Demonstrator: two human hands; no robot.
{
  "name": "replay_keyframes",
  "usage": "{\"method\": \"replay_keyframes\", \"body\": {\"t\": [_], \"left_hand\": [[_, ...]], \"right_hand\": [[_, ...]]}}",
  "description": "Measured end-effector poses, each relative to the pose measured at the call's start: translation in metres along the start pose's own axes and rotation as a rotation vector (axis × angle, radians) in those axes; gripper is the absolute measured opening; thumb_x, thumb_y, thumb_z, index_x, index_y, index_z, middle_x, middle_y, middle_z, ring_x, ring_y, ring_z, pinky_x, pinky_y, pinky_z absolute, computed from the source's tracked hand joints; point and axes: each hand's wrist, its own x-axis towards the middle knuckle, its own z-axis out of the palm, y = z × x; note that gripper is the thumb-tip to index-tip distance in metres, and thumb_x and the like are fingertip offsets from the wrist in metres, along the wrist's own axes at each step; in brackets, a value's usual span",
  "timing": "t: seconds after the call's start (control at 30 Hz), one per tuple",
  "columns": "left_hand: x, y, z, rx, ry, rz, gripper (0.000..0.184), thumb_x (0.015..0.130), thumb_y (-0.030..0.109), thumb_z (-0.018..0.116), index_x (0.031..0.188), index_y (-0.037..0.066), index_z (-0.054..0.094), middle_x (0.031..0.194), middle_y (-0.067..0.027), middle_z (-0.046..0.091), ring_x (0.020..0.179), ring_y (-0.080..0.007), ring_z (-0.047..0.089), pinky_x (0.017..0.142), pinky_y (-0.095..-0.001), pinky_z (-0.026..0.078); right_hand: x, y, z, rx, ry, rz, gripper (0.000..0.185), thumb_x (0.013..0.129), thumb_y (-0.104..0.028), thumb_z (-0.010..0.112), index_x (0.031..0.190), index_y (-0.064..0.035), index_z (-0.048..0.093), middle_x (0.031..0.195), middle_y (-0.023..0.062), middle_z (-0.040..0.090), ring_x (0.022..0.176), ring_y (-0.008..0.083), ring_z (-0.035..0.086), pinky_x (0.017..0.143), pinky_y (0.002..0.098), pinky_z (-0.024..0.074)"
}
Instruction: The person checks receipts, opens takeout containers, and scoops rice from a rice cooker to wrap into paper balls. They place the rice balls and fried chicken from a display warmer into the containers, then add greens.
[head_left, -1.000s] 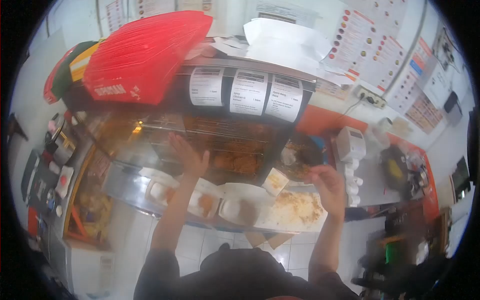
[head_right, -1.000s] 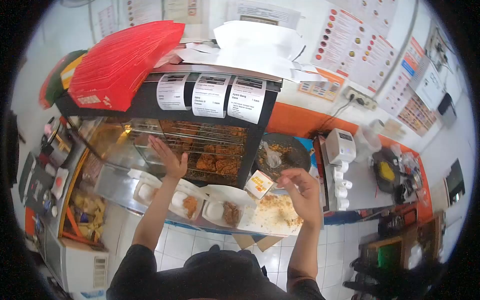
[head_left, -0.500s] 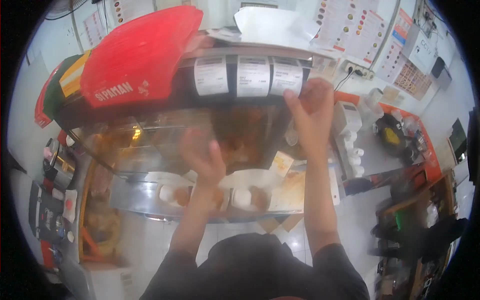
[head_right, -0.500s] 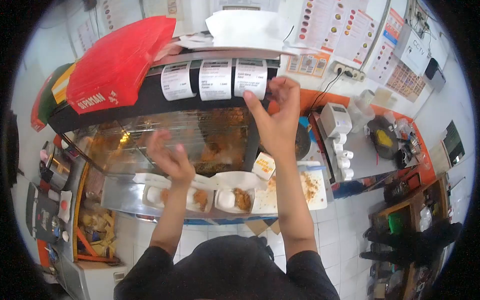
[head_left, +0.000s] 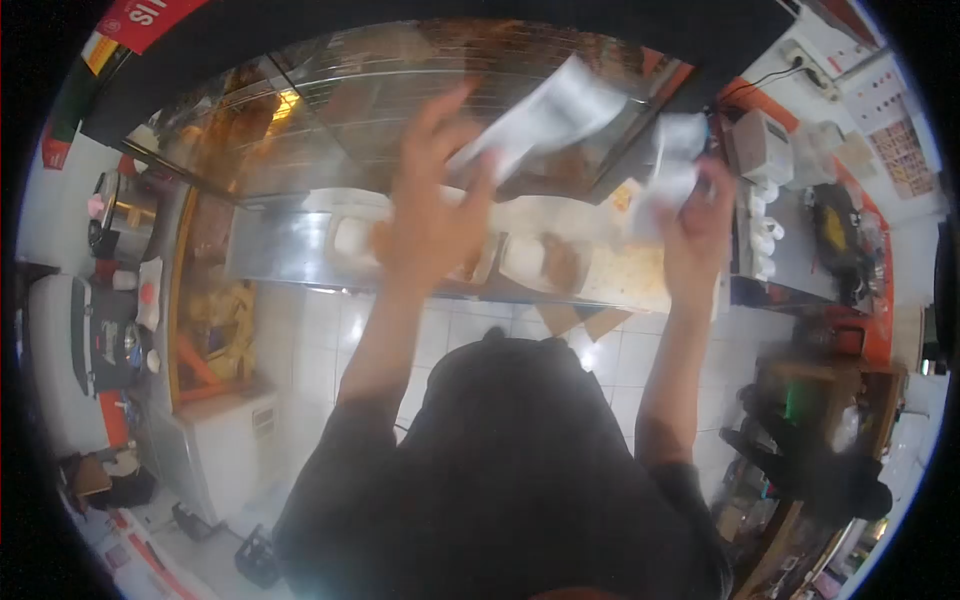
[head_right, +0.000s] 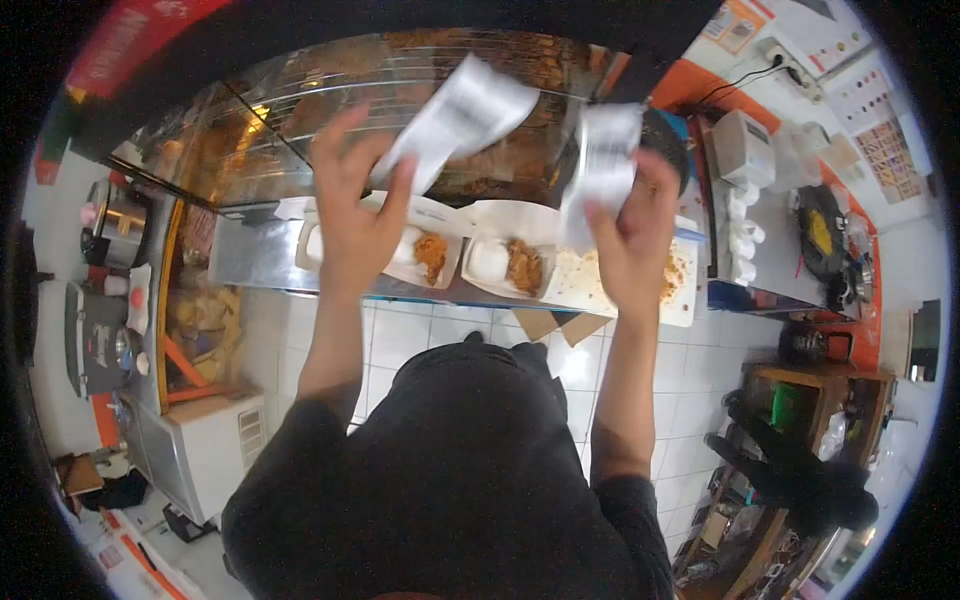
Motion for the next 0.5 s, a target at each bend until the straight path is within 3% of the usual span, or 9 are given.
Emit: {"method": "replay_keyframes", "body": {"t": [0.03, 0.07, 0.13, 0.2, 0.23, 0.3, 0.37, 0.43, 0.5], "left_hand": [[-0.031, -0.023, -0.017, 0.113, -0.073, -0.104, 0.027, 0.087, 0.003, 0.069, 0.113, 0.001, 0.062, 0.118, -0.0128, 0.064, 0.116, -0.0240, 0.060, 0.100, -0.0376, 0.047], [-0.067, -0.053, -0.040, -0.136, -0.190, -0.513, 0.033, 0.084, -0.003, 0.067, 0.117, 0.001, 0.061, 0.124, -0.0115, 0.061, 0.116, -0.0258, 0.060, 0.094, -0.0326, 0.050], [-0.127, -0.116, -0.092, 0.184, -0.385, -0.646, 0.022, 0.085, -0.001, 0.057, 0.104, 0.001, 0.067, 0.093, -0.0078, 0.069, 0.083, -0.0171, 0.064, 0.071, -0.0292, 0.051], [-0.189, -0.185, -0.143, 0.358, -0.413, -0.607, 0.021, 0.089, 0.003, 0.051, 0.099, 0.001, 0.069, 0.077, -0.0118, 0.066, 0.069, -0.0262, 0.064, 0.067, -0.0369, 0.051], [-0.194, -0.197, -0.158, 0.499, -0.553, -0.566, 0.021, 0.090, 0.007, 0.052, 0.101, 0.002, 0.069, 0.082, -0.0142, 0.069, 0.076, -0.0338, 0.067, 0.071, -0.0421, 0.053], [-0.185, -0.210, -0.141, 0.496, -0.561, -0.661, 0.021, 0.091, 0.012, 0.054, 0.101, 0.006, 0.070, 0.089, -0.0160, 0.070, 0.087, -0.0375, 0.068, 0.075, -0.0436, 0.054], [-0.195, -0.229, -0.103, 0.602, -0.472, -0.392, 0.020, 0.091, 0.019, 0.056, 0.100, 0.008, 0.071, 0.091, -0.0164, 0.070, 0.093, -0.0371, 0.067, 0.079, -0.0427, 0.054], [-0.183, -0.229, -0.066, 0.708, -0.634, -0.464, 0.026, 0.089, 0.031, 0.060, 0.100, 0.010, 0.071, 0.093, -0.0168, 0.070, 0.097, -0.0388, 0.067, 0.085, -0.0463, 0.052], [-0.174, -0.239, -0.005, 0.835, -0.875, -0.704, 0.033, 0.085, 0.035, 0.064, 0.106, 0.011, 0.073, 0.105, -0.0174, 0.071, 0.103, -0.0355, 0.066, 0.089, -0.0474, 0.052]], "right_hand": [[-0.027, 0.025, -0.012, -0.149, -0.011, 0.142, 0.060, 0.087, 0.011, 0.057, 0.141, -0.0014, 0.035, 0.116, 0.0126, 0.060, 0.099, 0.0169, 0.063, 0.088, 0.0299, 0.0503], [-0.054, 0.054, -0.028, -0.209, -0.034, 0.259, 0.063, 0.086, 0.012, 0.052, 0.144, -0.0018, 0.032, 0.114, 0.0125, 0.061, 0.098, 0.0182, 0.064, 0.086, 0.0310, 0.0510], [-0.110, 0.115, -0.064, -0.212, -0.091, 0.521, 0.064, 0.085, 0.011, 0.043, 0.146, -0.0043, 0.032, 0.098, 0.0154, 0.066, 0.090, 0.0206, 0.067, 0.079, 0.0320, 0.0519], [-0.153, 0.171, -0.100, -0.662, -0.363, 0.546, 0.057, 0.086, 0.006, 0.044, 0.142, -0.0043, 0.039, 0.090, 0.0200, 0.066, 0.086, 0.0222, 0.068, 0.076, 0.0332, 0.0526], [-0.172, 0.195, -0.112, -0.808, -0.457, 0.549, 0.054, 0.087, 0.005, 0.045, 0.140, -0.0043, 0.041, 0.087, 0.0215, 0.067, 0.084, 0.0228, 0.069, 0.075, 0.0336, 0.0528], [-0.194, 0.231, -0.121, -0.814, -0.532, 0.347, 0.039, 0.090, -0.004, 0.047, 0.129, -0.0017, 0.053, 0.078, 0.0255, 0.065, 0.077, 0.0245, 0.069, 0.070, 0.0349, 0.0535], [-0.192, 0.252, -0.114, -0.654, -0.475, 0.435, 0.030, 0.096, -0.015, 0.052, 0.120, -0.0007, 0.062, 0.082, 0.0221, 0.068, 0.076, 0.0263, 0.070, 0.068, 0.0388, 0.0539], [-0.162, 0.247, -0.084, -0.635, -0.543, 0.891, 0.036, 0.100, -0.029, 0.054, 0.119, -0.0007, 0.064, 0.083, 0.0180, 0.070, 0.079, 0.0269, 0.070, 0.072, 0.0404, 0.0543], [-0.177, 0.288, -0.082, -0.576, -0.541, 0.482, 0.045, 0.100, -0.038, 0.054, 0.122, -0.0007, 0.064, 0.089, 0.0204, 0.070, 0.091, 0.0267, 0.069, 0.082, 0.0416, 0.0543]]}}
